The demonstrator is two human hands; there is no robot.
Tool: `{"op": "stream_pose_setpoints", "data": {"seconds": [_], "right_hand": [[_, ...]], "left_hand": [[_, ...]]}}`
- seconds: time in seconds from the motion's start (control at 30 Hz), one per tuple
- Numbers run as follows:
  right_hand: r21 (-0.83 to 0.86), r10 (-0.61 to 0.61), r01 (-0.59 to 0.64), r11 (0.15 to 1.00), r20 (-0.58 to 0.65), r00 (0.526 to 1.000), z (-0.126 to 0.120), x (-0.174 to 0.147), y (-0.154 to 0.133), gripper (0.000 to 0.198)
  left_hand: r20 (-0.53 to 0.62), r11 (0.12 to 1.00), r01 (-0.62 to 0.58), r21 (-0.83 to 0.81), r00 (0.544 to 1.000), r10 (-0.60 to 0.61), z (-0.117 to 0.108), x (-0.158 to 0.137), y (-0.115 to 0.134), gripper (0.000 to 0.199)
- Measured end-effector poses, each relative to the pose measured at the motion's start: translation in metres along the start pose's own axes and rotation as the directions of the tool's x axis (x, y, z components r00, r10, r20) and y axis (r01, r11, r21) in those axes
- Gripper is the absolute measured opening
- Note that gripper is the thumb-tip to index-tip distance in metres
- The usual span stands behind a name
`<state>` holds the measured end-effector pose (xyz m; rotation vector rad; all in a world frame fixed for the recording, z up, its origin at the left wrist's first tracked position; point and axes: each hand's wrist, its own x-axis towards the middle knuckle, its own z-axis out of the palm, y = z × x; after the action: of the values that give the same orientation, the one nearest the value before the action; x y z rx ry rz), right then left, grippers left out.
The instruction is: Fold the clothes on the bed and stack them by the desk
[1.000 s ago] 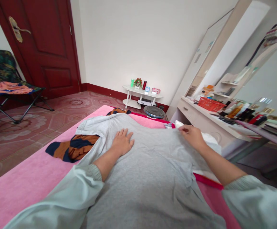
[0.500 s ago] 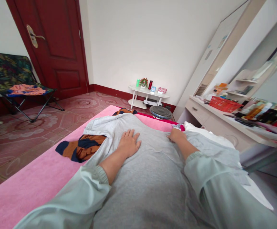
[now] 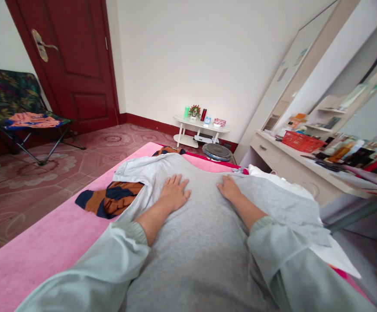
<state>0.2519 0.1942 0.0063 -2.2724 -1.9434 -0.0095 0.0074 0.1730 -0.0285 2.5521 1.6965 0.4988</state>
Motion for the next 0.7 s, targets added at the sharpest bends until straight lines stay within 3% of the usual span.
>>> {"op": "stream_pose_setpoints", "data": {"seconds": [0.1,0.17,0.27,0.37,0.47,0.6,0.7], "right_hand": [[0.032,-0.191,0.191,0.981,0.005,0.981,-0.013,-0.047,-0.018,0.058],[0.098,-0.357,0.356,0.929,-0.007,0.934,-0.025,-0.092,-0.025,0.054],[0.212,-0.453,0.451,0.867,-0.039,0.891,-0.043,-0.165,-0.018,0.044],[0.286,-0.426,0.434,0.854,-0.093,0.9,-0.056,-0.226,0.01,0.032],[0.298,-0.353,0.393,0.87,-0.18,0.918,-0.059,-0.268,0.053,0.026],[0.286,-0.236,0.309,0.907,-0.263,0.935,-0.056,-0.299,0.105,0.023],[0.264,-0.203,0.279,0.923,-0.282,0.938,-0.059,-0.314,0.126,0.024]], "left_hand": [[0.019,1.0,0.002,0.004,1.0,-0.002,0.0,0.002,-0.001,0.058],[0.04,1.0,0.006,0.014,0.999,-0.007,-0.001,0.003,-0.001,0.059],[0.111,1.0,0.004,0.027,0.994,-0.007,-0.003,0.003,-0.001,0.061],[0.182,1.0,-0.02,0.021,0.983,0.016,-0.008,-0.001,-0.001,0.063],[0.253,0.998,-0.062,0.006,0.966,0.058,-0.019,-0.011,-0.002,0.064],[0.357,0.985,-0.167,-0.035,0.919,0.168,-0.043,-0.038,-0.009,0.06],[0.406,0.966,-0.248,-0.077,0.877,0.257,-0.066,-0.068,-0.021,0.055]]}}
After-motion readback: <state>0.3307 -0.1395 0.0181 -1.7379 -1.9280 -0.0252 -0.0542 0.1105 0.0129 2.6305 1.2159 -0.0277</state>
